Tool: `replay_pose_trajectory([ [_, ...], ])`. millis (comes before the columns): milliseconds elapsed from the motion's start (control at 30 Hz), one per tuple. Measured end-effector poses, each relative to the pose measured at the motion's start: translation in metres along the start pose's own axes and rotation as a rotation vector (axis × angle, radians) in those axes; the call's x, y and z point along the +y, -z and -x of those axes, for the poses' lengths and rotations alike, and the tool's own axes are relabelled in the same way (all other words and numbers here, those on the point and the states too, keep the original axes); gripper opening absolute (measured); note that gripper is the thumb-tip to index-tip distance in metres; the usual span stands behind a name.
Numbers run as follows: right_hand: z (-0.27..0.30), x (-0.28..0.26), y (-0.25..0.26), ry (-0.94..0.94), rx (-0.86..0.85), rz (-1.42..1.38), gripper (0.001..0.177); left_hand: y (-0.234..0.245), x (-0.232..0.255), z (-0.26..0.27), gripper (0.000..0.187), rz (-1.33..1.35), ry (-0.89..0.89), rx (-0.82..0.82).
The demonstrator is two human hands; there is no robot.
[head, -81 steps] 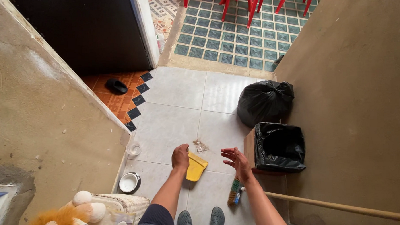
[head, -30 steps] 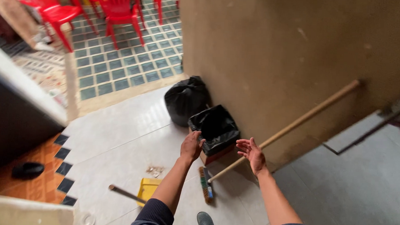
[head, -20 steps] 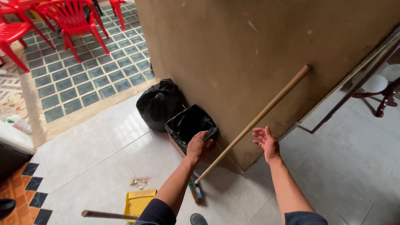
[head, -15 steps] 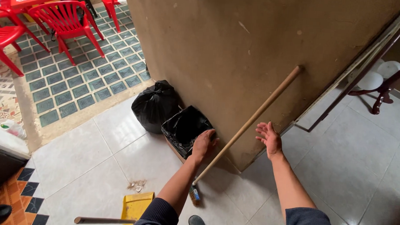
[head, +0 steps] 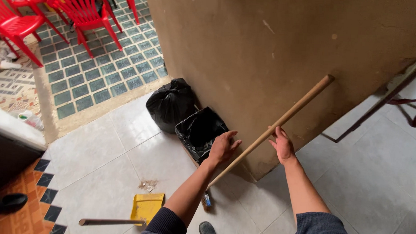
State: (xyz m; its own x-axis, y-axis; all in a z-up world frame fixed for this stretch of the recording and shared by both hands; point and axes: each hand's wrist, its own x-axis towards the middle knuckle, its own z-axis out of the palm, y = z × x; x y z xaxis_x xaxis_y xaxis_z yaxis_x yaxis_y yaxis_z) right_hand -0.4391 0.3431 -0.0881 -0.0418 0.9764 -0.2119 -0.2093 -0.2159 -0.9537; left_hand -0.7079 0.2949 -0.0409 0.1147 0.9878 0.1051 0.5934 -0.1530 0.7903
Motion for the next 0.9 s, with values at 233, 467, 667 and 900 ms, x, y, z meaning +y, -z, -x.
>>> replay_pose_trajectory([
  [233,-0.012,0.068,-0.071,-0.096,-0.266,0.297,0.053,0.048,0.008,-0.001,0.056,0.107,-0.030,0.097],
  [467,-0.011,0.106,-0.187,0.045,-0.630,0.456,0.064,0.107,0.013,0.032,0.047,0.326,-0.041,0.110],
  [667,0.003,0.097,-0.292,0.025,-0.877,0.631,0.068,0.184,0.015,0.060,0.040,0.507,-0.165,0.305],
  [900,0.017,0.111,-0.412,0.150,-1.059,0.699,0.062,0.271,0.014,0.128,0.040,0.461,-0.037,0.535],
])
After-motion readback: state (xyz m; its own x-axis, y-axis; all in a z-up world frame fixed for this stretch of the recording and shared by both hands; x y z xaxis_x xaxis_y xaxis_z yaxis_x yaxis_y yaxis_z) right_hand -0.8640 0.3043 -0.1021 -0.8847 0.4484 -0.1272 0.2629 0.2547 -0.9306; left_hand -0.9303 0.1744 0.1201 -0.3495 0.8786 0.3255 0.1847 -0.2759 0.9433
